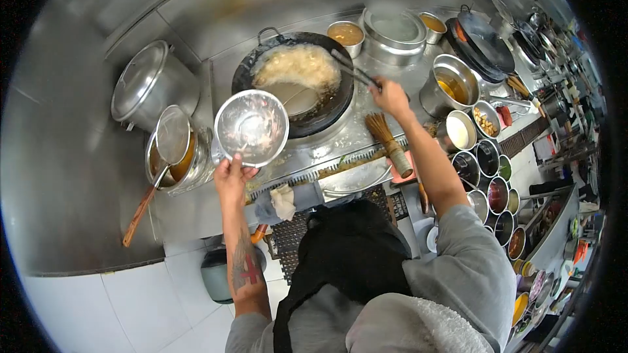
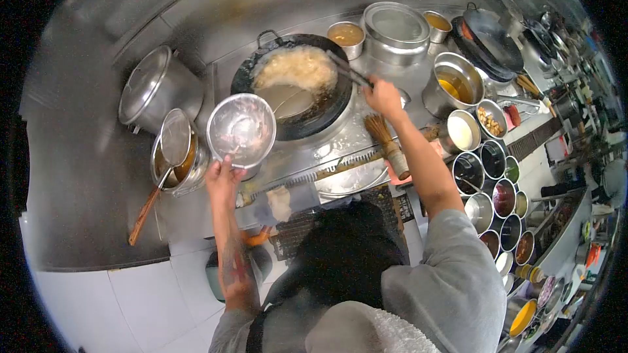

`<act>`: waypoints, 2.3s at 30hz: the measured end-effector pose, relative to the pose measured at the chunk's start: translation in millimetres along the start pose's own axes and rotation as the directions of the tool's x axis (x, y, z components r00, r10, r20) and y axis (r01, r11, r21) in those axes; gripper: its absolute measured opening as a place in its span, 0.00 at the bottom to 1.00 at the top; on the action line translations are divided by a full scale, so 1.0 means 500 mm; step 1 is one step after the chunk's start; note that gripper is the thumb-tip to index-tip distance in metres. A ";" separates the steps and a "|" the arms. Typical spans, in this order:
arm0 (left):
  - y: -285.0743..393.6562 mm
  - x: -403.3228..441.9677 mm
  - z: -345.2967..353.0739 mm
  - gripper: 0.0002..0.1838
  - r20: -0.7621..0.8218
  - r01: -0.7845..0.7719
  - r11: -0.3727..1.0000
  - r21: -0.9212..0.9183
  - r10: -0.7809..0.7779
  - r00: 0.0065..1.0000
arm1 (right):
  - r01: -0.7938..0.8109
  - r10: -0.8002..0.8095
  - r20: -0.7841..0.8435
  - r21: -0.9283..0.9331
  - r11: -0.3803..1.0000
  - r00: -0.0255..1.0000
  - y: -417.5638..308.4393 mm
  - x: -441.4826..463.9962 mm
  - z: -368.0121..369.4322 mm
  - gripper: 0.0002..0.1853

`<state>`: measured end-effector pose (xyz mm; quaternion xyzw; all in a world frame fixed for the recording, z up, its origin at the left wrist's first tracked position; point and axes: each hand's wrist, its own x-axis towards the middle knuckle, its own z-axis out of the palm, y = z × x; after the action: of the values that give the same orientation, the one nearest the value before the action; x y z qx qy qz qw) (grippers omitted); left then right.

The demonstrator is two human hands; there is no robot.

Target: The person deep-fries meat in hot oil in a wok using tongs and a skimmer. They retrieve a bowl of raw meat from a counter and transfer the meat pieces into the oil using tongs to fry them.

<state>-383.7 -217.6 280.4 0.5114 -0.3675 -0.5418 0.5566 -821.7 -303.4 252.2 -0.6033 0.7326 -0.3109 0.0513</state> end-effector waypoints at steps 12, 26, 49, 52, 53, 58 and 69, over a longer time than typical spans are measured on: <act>0.004 -0.175 0.005 0.08 -0.382 0.195 0.980 0.034 -0.167 0.909 | -0.385 0.373 -0.095 -0.219 0.897 0.923 0.375 0.409 -0.033 0.14; 0.030 -0.145 0.051 0.08 -0.307 0.169 0.984 0.056 -0.144 0.941 | -0.406 0.424 0.016 -0.257 0.877 0.906 0.405 0.436 -0.067 0.15; 0.030 -0.184 0.054 0.08 -0.236 0.174 0.981 0.083 -0.150 0.960 | -0.342 0.326 -0.108 -0.188 0.921 0.939 0.312 0.302 -0.156 0.13; 0.021 -0.185 0.063 0.08 -0.262 0.179 0.982 0.053 -0.159 0.952 | -0.397 0.376 -0.205 -0.075 0.915 0.904 0.281 0.199 -0.089 0.13; 0.021 -0.188 0.066 0.08 -0.282 0.193 0.980 0.038 -0.175 0.943 | -0.340 0.336 -0.055 -0.184 0.922 0.940 0.348 0.175 0.004 0.12; 0.026 -0.183 0.094 0.08 -0.223 0.179 0.984 0.027 -0.168 0.960 | -0.293 0.294 -0.031 -0.218 0.931 0.955 0.333 0.173 -0.023 0.11; 0.037 -0.219 0.129 0.08 -0.241 0.186 0.979 0.086 -0.161 0.957 | -0.426 0.425 -0.038 -0.121 0.897 0.904 0.416 0.415 -0.042 0.12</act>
<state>-457.3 -123.5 327.6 0.6312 -0.2819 -0.5042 0.5176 -1063.5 -468.8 223.5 -0.4289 0.8651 -0.2486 0.0759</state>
